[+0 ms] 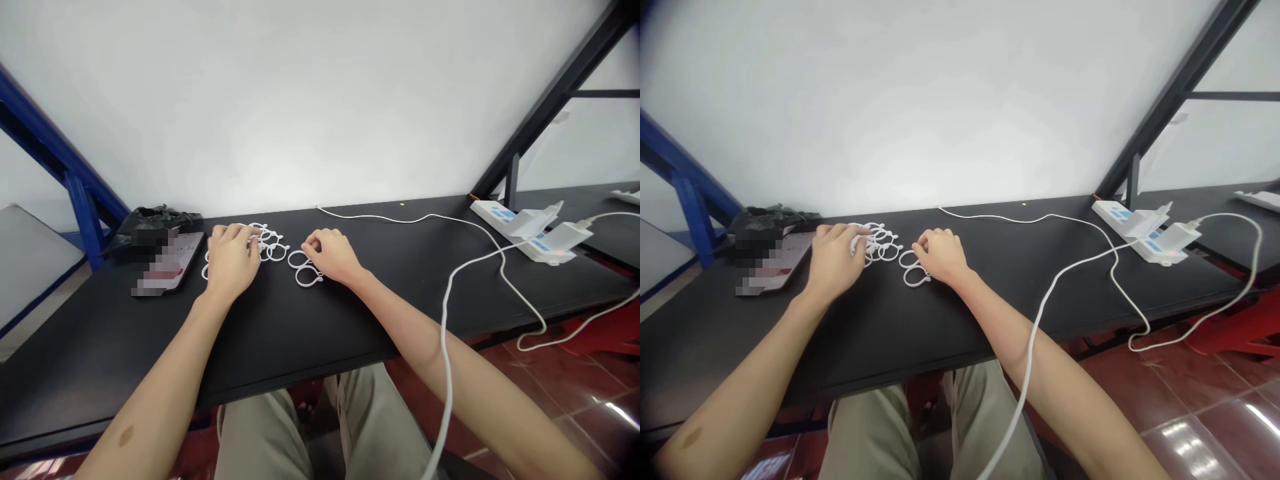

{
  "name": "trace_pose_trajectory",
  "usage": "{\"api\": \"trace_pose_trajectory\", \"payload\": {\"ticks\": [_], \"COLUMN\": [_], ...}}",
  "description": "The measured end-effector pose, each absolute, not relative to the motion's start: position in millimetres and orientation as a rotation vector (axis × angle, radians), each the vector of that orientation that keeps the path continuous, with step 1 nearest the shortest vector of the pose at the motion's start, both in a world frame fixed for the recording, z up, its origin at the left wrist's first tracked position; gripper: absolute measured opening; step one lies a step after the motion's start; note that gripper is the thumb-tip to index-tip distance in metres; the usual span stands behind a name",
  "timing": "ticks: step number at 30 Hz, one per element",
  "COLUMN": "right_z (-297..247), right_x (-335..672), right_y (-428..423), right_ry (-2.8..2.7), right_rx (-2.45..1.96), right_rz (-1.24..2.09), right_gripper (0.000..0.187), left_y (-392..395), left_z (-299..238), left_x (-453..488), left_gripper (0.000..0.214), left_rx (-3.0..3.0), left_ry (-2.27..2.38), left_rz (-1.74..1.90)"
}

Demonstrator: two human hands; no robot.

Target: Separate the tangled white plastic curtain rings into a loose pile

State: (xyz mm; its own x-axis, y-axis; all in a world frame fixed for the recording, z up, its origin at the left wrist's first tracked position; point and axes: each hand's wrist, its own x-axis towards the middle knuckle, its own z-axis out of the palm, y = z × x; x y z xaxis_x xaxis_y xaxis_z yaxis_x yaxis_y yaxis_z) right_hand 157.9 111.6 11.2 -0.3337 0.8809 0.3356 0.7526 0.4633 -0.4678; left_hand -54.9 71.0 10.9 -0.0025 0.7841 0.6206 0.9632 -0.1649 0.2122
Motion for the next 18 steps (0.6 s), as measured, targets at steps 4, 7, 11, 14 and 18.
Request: {"api": "trace_pose_trajectory", "payload": {"ticks": [4, 7, 11, 14, 18], "right_z": [13, 14, 13, 12, 13], "right_x": [157, 159, 161, 160, 158], "right_y": [108, 109, 110, 109, 110], "right_ry": [-2.291, -2.314, -2.35, -2.34, -2.173], "right_rx": [-1.359, -1.349, -1.332, -1.324, -1.24], "right_rz": [0.257, 0.252, 0.212, 0.231, 0.374], "right_gripper": [0.015, 0.018, 0.016, 0.015, 0.013], "left_y": [68, 66, 68, 70, 68], "left_z": [9, 4, -4, -6, -1], "left_x": [-41, -33, -27, -25, -22], "left_gripper": [0.024, 0.024, 0.016, 0.016, 0.016], "left_rx": [-2.363, -2.594, -2.655, -2.642, -2.609], "left_ry": [-1.577, -1.441, -1.43, -1.448, -1.505], "left_rz": [-0.946, -0.842, -0.739, -0.769, -0.886]}}
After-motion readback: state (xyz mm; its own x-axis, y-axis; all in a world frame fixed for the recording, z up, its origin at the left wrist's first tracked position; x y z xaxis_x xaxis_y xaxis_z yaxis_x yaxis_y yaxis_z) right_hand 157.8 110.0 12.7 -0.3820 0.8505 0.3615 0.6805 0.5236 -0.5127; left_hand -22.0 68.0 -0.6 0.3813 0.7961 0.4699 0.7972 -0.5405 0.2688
